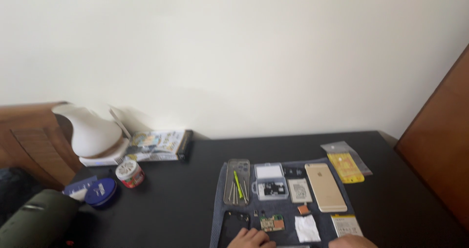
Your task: Disassembling a smartphone to access the motherboard and other internal components using a precision tool.
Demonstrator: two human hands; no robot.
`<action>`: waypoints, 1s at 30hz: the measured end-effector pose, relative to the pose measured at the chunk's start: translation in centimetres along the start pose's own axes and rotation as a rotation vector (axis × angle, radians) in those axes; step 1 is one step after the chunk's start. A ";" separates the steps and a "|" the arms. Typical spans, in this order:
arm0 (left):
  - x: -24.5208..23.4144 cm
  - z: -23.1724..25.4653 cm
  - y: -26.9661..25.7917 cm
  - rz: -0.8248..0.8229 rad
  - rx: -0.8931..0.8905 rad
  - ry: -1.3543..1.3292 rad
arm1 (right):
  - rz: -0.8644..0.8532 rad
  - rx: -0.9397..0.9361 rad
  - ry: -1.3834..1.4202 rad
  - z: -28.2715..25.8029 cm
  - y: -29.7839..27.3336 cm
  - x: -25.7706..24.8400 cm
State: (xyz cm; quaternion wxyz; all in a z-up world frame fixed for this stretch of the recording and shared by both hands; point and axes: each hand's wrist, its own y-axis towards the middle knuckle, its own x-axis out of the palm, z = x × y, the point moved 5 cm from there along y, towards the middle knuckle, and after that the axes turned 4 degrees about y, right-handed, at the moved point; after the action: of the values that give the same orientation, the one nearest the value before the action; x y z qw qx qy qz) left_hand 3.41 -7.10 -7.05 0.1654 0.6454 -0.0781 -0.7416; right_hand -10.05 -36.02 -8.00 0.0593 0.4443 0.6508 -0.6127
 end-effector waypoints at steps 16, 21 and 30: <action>-8.0 3.7 0.8 -0.196 0.012 -0.113 | 0.281 -0.131 -0.099 -4.8 -7.2 -0.7; -7.8 3.6 0.8 -0.155 0.016 -0.065 | 0.239 -0.061 -0.141 -5.1 -7.8 -1.1; -7.5 3.6 0.5 -0.173 -0.013 -0.094 | 0.217 -0.035 -0.107 -5.2 -8.0 -1.0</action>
State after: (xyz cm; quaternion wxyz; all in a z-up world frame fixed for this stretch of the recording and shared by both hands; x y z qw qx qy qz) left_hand 0.81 -5.35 0.71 0.1012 0.6129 -0.0248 -0.7833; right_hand -12.27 -30.95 -0.13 0.1676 0.4775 0.6054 -0.6143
